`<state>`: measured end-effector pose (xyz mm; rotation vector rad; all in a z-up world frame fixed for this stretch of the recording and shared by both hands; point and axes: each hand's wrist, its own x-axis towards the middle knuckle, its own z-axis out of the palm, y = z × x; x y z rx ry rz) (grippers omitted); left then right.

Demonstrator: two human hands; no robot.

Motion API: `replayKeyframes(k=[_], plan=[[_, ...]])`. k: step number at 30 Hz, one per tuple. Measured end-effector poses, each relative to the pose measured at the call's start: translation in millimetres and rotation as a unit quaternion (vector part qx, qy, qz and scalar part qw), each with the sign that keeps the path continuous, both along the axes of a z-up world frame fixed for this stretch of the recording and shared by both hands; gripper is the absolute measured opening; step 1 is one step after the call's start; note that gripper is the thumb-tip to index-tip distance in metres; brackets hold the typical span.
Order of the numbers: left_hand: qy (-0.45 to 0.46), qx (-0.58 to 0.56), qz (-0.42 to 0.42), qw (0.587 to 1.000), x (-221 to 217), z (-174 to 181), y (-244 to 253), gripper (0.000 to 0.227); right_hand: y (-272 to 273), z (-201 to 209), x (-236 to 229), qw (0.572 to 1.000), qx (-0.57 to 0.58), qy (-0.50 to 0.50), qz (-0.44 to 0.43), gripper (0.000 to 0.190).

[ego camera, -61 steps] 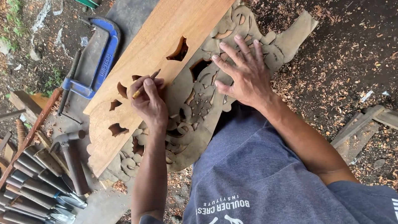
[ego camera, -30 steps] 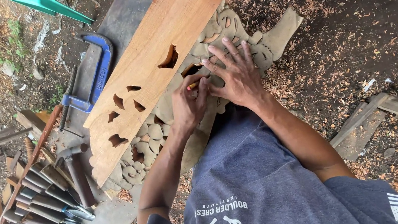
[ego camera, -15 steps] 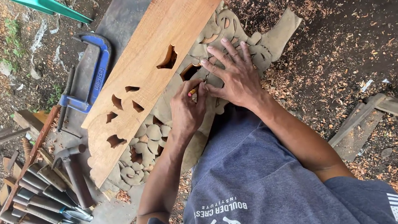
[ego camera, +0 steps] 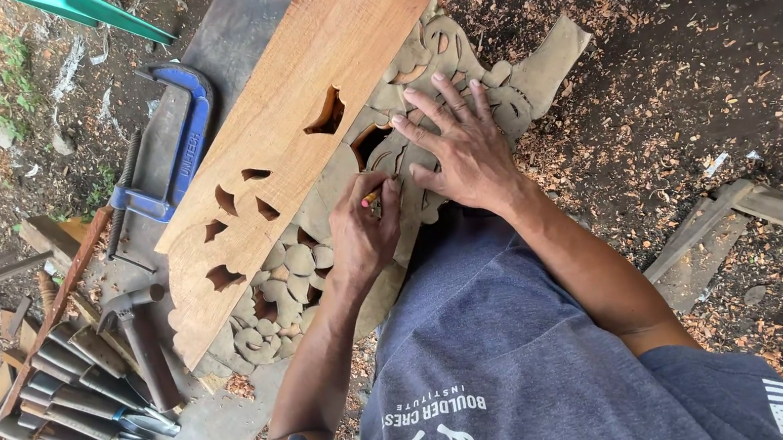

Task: Tracing outlines or markings onto an intricate wood carving using a pencil.

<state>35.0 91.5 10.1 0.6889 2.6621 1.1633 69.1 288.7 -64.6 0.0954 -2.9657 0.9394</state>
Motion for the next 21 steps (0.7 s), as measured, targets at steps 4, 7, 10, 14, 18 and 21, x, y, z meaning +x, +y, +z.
replayKeyframes(k=[4,7,10,14,18,21], plan=[[-0.080,-0.006,0.012,0.997,-14.7,1.3,1.5,0.015,-2.0,-9.5,-0.8,0.999,0.040,0.025,-0.002,0.068],[-0.166,0.040,0.065,0.983,-30.8,-2.0,13.5,0.019,-0.2,-11.3,-3.1,0.999,-0.029,0.030,-0.026,0.083],[-0.177,0.085,0.080,0.977,-40.4,-6.5,29.6,0.019,0.5,-5.7,-2.2,0.996,-0.073,0.039,-0.046,0.092],[-0.011,0.092,-0.026,0.995,-44.4,-20.8,41.9,0.013,2.8,-2.9,-3.5,0.996,-0.068,0.032,-0.057,0.076],[-0.018,0.030,-0.001,0.999,-38.1,-18.9,51.3,0.013,8.0,-3.5,1.3,0.992,-0.100,0.061,-0.053,0.058],[0.006,-0.007,0.009,1.000,-34.5,-21.5,53.4,0.012,8.9,-5.3,1.2,0.993,-0.092,0.062,-0.047,0.049]])
